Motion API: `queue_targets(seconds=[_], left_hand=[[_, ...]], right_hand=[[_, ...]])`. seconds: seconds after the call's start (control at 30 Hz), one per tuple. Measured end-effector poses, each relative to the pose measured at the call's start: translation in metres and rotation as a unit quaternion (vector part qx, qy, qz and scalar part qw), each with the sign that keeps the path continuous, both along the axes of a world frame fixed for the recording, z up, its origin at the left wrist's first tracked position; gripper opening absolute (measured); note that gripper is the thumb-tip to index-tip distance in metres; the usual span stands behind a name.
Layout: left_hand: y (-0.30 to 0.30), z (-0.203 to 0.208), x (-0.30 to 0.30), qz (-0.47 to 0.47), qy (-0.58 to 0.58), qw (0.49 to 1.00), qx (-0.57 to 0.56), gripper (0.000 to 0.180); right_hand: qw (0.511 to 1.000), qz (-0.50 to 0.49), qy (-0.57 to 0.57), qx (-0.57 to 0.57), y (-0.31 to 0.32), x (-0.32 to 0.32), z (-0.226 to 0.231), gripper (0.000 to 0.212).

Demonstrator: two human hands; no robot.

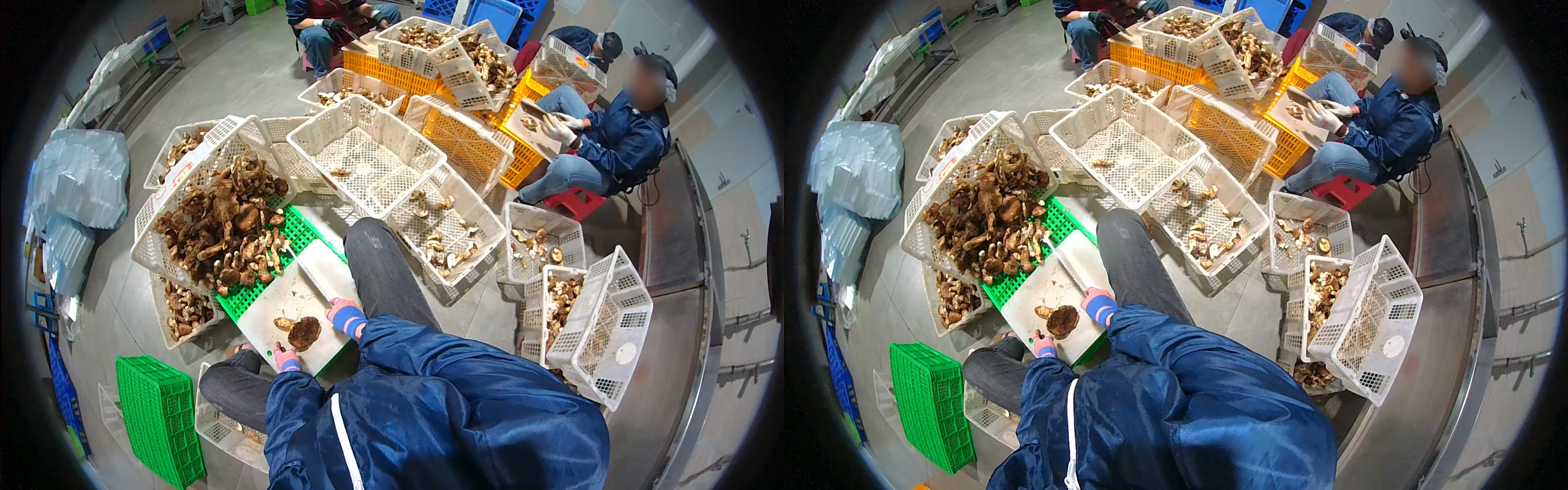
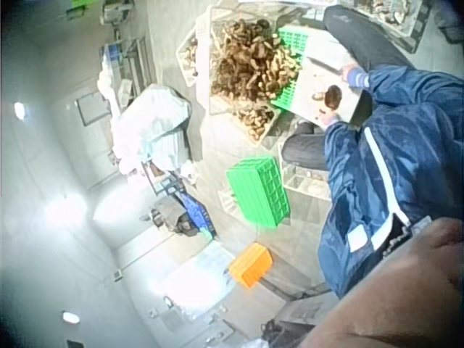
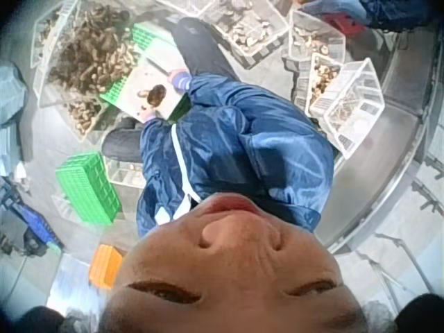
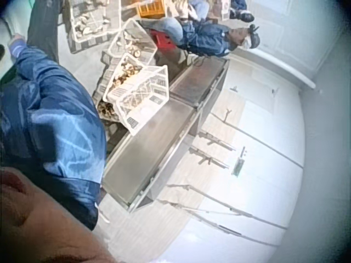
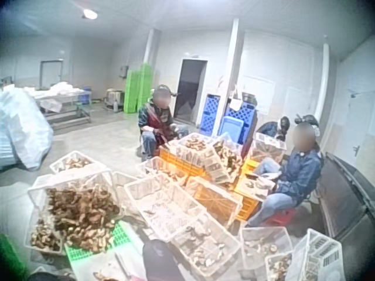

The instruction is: The person uses a knife to trim the stems and peel sections of mushrooms on a white cutting board, then sorts the trimmed mushrooms into plastic baskets.

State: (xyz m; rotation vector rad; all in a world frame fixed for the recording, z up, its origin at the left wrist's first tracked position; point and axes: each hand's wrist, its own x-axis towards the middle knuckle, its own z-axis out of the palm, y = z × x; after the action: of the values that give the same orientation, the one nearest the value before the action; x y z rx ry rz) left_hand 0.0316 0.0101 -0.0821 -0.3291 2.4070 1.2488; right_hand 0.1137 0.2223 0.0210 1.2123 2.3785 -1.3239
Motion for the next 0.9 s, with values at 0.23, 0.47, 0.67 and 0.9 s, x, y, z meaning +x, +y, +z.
queue_targets(seconds=[0.23, 0.47, 0.67, 0.9], left_hand=[[0.007, -0.008, 0.002, -0.009, -0.003, 1.0, 0.029, 0.052], [0.017, 0.008, 0.009, -0.021, 0.007, 0.999, 0.046, 0.051], [0.014, 0.0, 0.0, 0.029, 0.052, 0.991, 0.122, 0.055], [0.016, -0.005, 0.005, 0.077, 0.079, 0.992, 0.054, 0.052]], right_hand=[[1.0, -0.014, -0.01, -0.016, 0.006, 0.001, -0.008, 0.042], [1.0, -0.008, -0.007, -0.012, 0.005, 0.003, -0.001, 0.042], [1.0, 0.006, 0.024, -0.006, -0.002, -0.004, 0.002, 0.042], [1.0, -0.017, 0.014, -0.006, -0.004, 0.0, -0.001, 0.038]])
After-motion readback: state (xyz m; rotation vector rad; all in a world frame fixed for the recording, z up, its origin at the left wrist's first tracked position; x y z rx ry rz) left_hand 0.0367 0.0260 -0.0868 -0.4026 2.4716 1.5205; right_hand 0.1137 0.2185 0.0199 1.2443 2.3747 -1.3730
